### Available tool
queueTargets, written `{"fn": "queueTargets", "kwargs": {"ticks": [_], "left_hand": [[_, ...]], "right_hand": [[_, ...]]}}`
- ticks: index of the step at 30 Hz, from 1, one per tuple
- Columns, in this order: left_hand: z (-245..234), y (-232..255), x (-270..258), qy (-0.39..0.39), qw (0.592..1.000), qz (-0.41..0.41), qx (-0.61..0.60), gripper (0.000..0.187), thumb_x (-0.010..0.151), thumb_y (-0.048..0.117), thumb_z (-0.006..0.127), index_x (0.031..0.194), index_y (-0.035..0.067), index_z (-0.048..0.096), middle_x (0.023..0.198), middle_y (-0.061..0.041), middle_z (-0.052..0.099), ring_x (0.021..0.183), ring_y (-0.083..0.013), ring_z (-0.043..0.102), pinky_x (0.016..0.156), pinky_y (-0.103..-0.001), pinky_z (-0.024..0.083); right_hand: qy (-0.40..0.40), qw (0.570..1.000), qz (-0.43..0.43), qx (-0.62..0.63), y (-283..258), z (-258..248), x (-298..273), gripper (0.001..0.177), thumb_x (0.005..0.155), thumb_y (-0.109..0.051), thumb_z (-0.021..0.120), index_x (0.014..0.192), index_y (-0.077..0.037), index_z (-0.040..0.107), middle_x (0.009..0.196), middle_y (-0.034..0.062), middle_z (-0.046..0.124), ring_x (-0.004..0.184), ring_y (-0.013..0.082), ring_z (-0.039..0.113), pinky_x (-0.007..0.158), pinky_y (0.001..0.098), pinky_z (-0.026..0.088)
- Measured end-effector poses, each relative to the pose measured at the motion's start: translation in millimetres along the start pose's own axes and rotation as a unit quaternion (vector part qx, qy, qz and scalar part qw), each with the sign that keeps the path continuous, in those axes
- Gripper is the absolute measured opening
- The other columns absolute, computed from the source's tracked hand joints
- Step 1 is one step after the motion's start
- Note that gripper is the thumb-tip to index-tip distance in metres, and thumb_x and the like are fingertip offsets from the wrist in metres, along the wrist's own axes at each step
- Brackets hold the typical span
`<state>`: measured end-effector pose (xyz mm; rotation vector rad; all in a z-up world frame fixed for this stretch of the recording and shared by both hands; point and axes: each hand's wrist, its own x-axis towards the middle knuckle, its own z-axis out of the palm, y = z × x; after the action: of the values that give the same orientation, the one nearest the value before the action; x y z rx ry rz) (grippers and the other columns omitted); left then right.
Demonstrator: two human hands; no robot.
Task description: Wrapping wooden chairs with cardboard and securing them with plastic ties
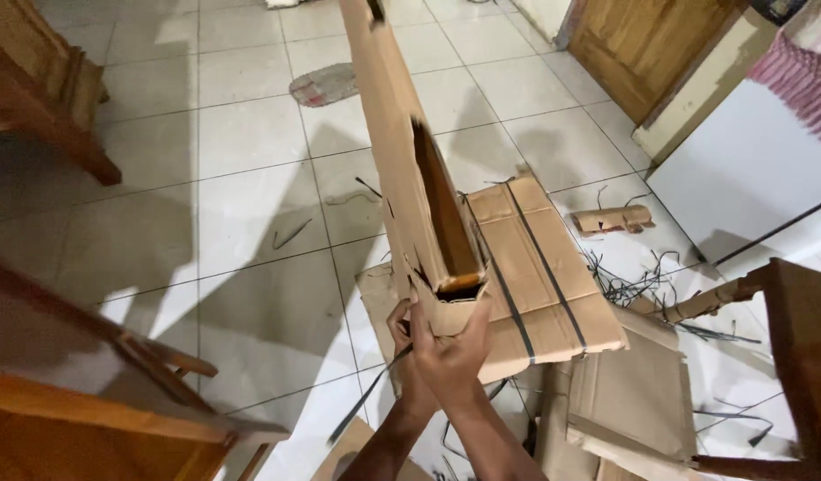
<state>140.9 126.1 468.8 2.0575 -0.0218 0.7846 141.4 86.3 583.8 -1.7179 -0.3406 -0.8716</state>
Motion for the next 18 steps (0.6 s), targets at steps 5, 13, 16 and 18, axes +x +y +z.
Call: {"fn": "queueTargets", "kwargs": {"ticks": [5,13,16,18], "left_hand": [[-59,34,10,-0.016,0.995,0.097,-0.029,0.071,0.094,0.022,0.07,0.153,-0.001,0.037,0.141,-0.027,0.053,0.108,-0.0338,0.066,0.044,-0.029,0.063],[-144,151,51,0.036,0.976,-0.123,-0.178,0.048,0.096,0.009,0.062,0.142,-0.001,0.054,0.093,0.0,0.052,0.068,-0.0086,0.042,0.058,-0.022,0.036],[-132,156,70,0.039,0.99,-0.081,-0.106,0.084,0.082,0.028,0.089,0.15,0.001,0.048,0.11,-0.011,0.064,0.096,-0.0268,0.069,0.078,-0.04,0.062],[-120,164,82,0.015,0.991,-0.128,-0.028,0.092,0.074,0.042,0.091,0.149,0.005,0.051,0.115,-0.01,0.066,0.102,-0.0301,0.07,0.084,-0.043,0.06]], "right_hand": [[-0.042,0.996,0.072,0.016,0,9,18,0.033,0.092,-0.013,0.075,0.112,-0.003,0.05,0.088,0.0062,0.064,0.063,0.0155,0.069,0.052,0.0231,0.063],[-0.106,0.972,0.204,-0.049,-44,-4,37,0.059,0.095,-0.035,0.068,0.133,0.005,0.046,0.089,0.0151,0.064,0.052,0.0184,0.056,0.047,0.0355,0.051],[-0.103,0.973,0.195,-0.068,32,-2,-13,0.059,0.088,-0.013,0.074,0.138,0.001,0.047,0.069,0.0088,0.06,0.048,0.0191,0.053,0.038,0.0359,0.043],[-0.115,0.972,0.195,-0.064,56,-5,-19,0.06,0.088,-0.013,0.074,0.139,0.001,0.045,0.074,0.0095,0.059,0.052,0.02,0.052,0.041,0.0365,0.043]]}}
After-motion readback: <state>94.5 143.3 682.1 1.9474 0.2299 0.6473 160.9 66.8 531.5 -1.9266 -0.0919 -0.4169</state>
